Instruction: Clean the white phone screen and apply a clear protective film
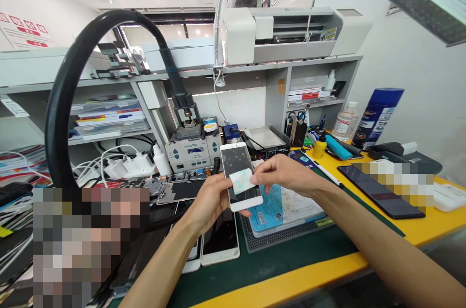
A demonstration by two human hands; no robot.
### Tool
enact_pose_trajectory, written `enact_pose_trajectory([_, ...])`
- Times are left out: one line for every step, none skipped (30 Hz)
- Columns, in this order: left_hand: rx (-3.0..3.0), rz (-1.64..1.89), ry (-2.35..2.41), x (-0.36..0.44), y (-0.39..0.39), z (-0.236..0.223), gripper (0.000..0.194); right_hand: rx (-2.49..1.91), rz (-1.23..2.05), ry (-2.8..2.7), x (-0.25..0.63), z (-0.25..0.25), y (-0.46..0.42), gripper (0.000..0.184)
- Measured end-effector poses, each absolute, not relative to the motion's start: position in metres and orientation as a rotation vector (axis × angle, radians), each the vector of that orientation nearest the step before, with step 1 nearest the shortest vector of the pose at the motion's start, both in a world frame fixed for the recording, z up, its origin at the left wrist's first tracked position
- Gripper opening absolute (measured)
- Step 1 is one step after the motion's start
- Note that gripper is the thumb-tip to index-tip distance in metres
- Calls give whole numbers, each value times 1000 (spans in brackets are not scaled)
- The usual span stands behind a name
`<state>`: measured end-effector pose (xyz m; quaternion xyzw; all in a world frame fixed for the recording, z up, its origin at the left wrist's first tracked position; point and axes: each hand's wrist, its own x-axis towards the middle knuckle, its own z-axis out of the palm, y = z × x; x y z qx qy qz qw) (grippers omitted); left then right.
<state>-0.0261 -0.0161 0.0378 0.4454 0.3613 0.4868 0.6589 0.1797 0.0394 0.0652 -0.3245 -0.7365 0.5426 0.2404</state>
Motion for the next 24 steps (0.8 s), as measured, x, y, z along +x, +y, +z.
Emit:
enact_pose_trajectory([1005, 1102, 820, -26, -16, 38, 29, -879, 1515, -1996, 180, 65, 39, 28])
enact_pose_trajectory([1003, 1100, 821, -26, -17, 37, 30, -867, 1550, -1976, 180, 65, 40, 29])
enact_pose_trajectory([1001, 1099, 822, -27, -17, 37, 30, -853, 1584, -1958, 180, 65, 40, 29])
enact_pose_trajectory([999, 1099, 823, -27, -17, 37, 30, -842, 1608, -1945, 180, 65, 40, 30])
enact_pose_trajectory([996, 1098, 826, -27, -17, 37, 29, -838, 1618, -1942, 180, 65, 40, 30])
enact_pose_trajectory([994, 1098, 829, -27, -17, 37, 29, -841, 1612, -1948, 180, 64, 40, 31])
enact_pose_trajectory([991, 1099, 832, -27, -16, 37, 29, -851, 1595, -1960, 180, 64, 41, 31])
enact_pose_trajectory([987, 1100, 837, -27, -16, 37, 28, -866, 1568, -1974, 179, 64, 40, 31])
enact_pose_trajectory([982, 1102, 841, -27, -15, 37, 28, -880, 1537, -1989, 179, 64, 40, 31])
enact_pose_trajectory([979, 1101, 841, -27, -15, 37, 27, -890, 1508, -2000, 179, 64, 40, 31])
enact_pose_trajectory([977, 1098, 836, -27, -14, 37, 27, -896, 1483, -2007, 179, 64, 40, 31])
enact_pose_trajectory([977, 1096, 830, -27, -14, 37, 27, -898, 1465, -2012, 179, 64, 40, 30])
enact_pose_trajectory([979, 1094, 825, -27, -14, 37, 27, -898, 1450, -2019, 179, 64, 40, 30])
enact_pose_trajectory([983, 1093, 820, -27, -14, 37, 27, -897, 1437, -2028, 179, 64, 40, 30])
enact_pose_trajectory([986, 1094, 819, -27, -14, 37, 28, -897, 1426, -2041, 179, 64, 40, 30])
enact_pose_trajectory([987, 1095, 822, -27, -15, 37, 28, -896, 1416, -2052, 179, 63, 40, 29])
enact_pose_trajectory([988, 1094, 825, -27, -15, 38, 27, -893, 1410, -2063, 180, 63, 40, 29])
enact_pose_trajectory([987, 1093, 829, -27, -16, 38, 27, -888, 1405, -2068, 180, 62, 41, 29])
enact_pose_trajectory([987, 1093, 833, -27, -16, 38, 26, -884, 1404, -2068, 180, 62, 41, 29])
enact_pose_trajectory([987, 1094, 836, -27, -17, 38, 25, -878, 1404, -2064, 180, 61, 42, 29])
enact_pose_trajectory([988, 1095, 838, -27, -16, 38, 24, -873, 1406, -2060, 180, 60, 42, 29])
enact_pose_trajectory([990, 1096, 839, -27, -16, 38, 23, -870, 1406, -2057, 180, 60, 42, 28])
enact_pose_trajectory([993, 1096, 841, -27, -16, 38, 23, -869, 1405, -2054, 180, 59, 43, 28])
enact_pose_trajectory([996, 1096, 843, -27, -15, 37, 22, -871, 1400, -2054, 180, 59, 43, 28])
